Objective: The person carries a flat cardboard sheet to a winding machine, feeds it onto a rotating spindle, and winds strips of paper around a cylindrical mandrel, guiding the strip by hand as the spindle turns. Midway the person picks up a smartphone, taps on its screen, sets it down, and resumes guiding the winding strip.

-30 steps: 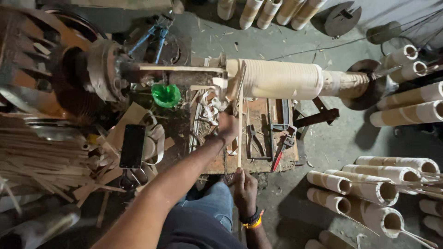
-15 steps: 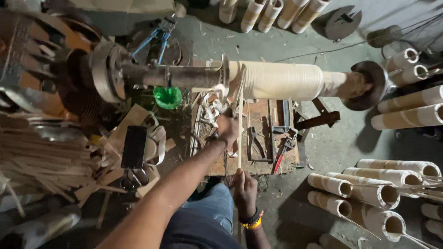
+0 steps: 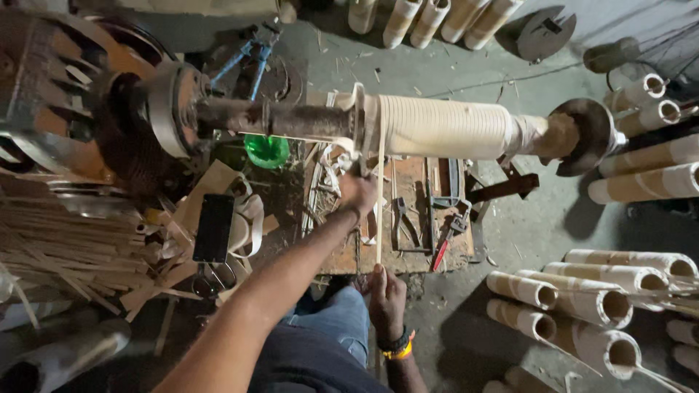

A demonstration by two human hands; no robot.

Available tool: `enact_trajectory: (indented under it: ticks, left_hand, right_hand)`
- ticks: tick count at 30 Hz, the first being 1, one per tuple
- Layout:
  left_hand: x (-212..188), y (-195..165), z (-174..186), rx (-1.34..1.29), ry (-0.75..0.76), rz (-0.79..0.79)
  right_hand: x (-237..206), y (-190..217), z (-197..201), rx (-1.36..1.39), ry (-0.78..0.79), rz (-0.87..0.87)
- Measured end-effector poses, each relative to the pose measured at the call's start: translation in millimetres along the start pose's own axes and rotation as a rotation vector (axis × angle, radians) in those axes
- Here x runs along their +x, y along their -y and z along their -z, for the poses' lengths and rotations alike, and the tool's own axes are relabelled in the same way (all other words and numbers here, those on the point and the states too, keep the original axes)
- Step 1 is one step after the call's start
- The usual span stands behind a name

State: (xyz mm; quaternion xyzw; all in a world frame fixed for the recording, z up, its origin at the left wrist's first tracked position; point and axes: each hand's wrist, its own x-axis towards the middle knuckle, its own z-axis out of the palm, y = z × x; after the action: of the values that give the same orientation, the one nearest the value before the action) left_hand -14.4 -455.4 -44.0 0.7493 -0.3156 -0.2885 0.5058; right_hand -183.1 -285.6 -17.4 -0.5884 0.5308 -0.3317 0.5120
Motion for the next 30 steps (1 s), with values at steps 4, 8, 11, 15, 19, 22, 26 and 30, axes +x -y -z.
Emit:
enact_trajectory:
  ticks: [4, 8, 11, 15, 19, 22, 26, 30]
  left_hand:
    - [-1, -4, 2, -0.024, 0.022, 0.010]
    - [-9, -8, 5, -0.043, -0.001, -0.010]
    - [-13, -4, 5, -0.039, -0.002, -0.019]
    - [-12, 3, 1, 0.015, -0.053, -0.082]
    - [-9, 2, 0, -0.022, -0.048, -0.013]
    - [-9, 1, 4, -0.065, -0.024, -0.024]
    - [-11, -2, 9, 0.006, -0.003, -0.055]
    - [-12, 0, 7, -0.083, 0.059, 0.043]
  right_hand:
    - [1, -6, -3, 0.120, 0.010, 0.013]
    - [5, -7, 0, -0.075, 0.004, 0.084]
    - [4, -6, 1, 0.081, 0.006, 0.020]
    - [1, -7, -2, -0.086, -0.023, 0.008]
    - [1, -6, -3, -0.114, -0.021, 0.041]
    - [0, -2, -3, -0.065, -0.007, 0.037]
    - [0, 0, -1, -0.101, 0.023, 0.085]
    - [2, -6, -2, -0.023, -0.028, 0.012]
